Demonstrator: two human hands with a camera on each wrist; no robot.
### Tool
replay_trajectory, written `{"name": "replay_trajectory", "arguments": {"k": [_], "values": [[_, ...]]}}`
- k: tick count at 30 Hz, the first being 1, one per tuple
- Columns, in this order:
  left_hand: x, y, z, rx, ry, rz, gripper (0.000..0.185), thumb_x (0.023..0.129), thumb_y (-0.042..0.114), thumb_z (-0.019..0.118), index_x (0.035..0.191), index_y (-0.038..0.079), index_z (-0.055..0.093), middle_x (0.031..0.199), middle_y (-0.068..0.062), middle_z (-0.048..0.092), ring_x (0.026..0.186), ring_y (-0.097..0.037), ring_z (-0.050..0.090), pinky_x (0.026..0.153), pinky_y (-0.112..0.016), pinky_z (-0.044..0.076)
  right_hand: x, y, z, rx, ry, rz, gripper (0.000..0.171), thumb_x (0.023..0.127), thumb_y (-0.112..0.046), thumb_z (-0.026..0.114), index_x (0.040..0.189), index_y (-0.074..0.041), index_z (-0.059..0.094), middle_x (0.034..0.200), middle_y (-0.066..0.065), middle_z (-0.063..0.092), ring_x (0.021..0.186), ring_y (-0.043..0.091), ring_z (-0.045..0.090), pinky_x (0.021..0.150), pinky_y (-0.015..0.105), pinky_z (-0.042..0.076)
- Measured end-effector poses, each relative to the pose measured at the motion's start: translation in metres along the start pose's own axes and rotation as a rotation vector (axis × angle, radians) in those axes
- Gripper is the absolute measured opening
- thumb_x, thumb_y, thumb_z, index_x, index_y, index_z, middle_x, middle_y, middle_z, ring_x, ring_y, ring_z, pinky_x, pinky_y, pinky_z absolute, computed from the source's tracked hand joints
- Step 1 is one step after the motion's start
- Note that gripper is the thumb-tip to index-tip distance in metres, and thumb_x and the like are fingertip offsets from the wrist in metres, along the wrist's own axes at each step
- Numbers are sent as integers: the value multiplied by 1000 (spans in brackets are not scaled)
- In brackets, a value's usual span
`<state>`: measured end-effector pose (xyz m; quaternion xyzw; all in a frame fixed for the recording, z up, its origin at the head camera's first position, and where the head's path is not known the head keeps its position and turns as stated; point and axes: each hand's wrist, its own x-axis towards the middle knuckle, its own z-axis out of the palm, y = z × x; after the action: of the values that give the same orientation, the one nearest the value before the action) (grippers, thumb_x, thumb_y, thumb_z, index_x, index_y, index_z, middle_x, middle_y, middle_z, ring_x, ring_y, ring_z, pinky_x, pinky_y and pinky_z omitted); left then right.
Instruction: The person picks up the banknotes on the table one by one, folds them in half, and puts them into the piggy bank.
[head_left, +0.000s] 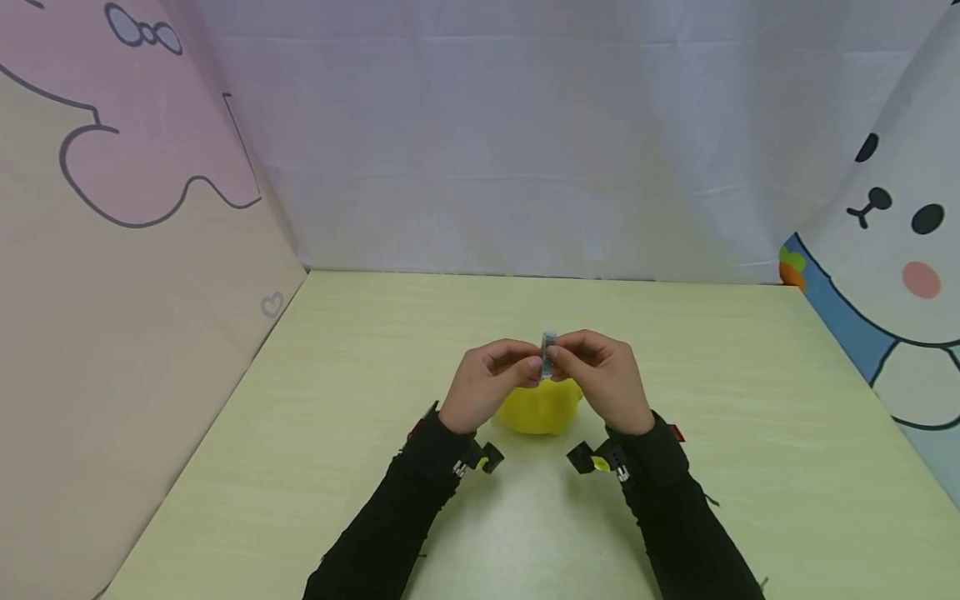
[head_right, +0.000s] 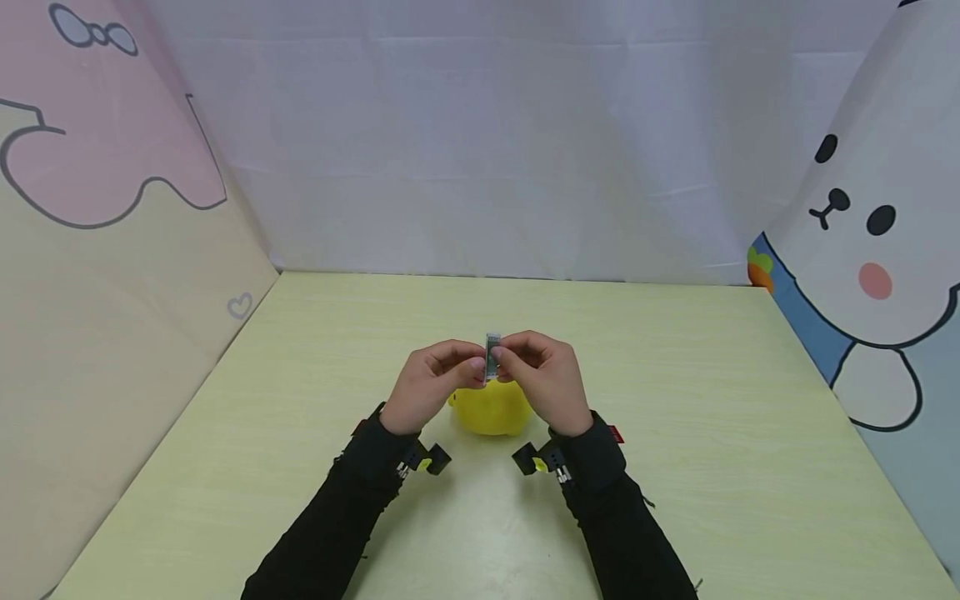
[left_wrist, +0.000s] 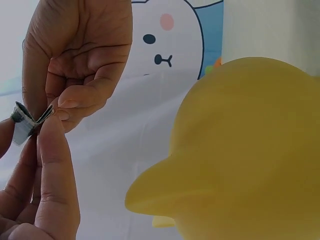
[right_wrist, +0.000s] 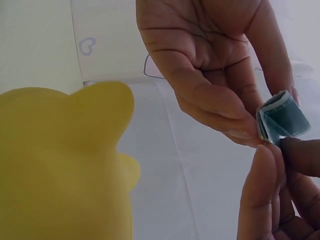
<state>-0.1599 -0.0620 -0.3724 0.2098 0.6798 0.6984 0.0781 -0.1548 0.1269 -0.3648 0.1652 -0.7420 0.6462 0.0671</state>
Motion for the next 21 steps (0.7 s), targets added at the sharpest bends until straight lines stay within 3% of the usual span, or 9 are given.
{"name": "replay_trajectory", "arguments": {"k": [13,21], "values": [[1,-2,3,5,10,-9,25,97,10,61,116,-5,66,112,-24,66,88,-8,69,87,-32,58,-1,1,1,-21,-3,-8,15,94,-4,64,101,9,68,85,-14,68,69,9,66,69,24,59],[2,-3,4,26,37,-26,22,96,8,62,113,-5,66,109,-24,67,85,-6,68,84,-28,58,0,2,2,-31,-13,11,16,94,-5,64,100,9,69,85,-11,69,69,9,66,70,25,59]]}}
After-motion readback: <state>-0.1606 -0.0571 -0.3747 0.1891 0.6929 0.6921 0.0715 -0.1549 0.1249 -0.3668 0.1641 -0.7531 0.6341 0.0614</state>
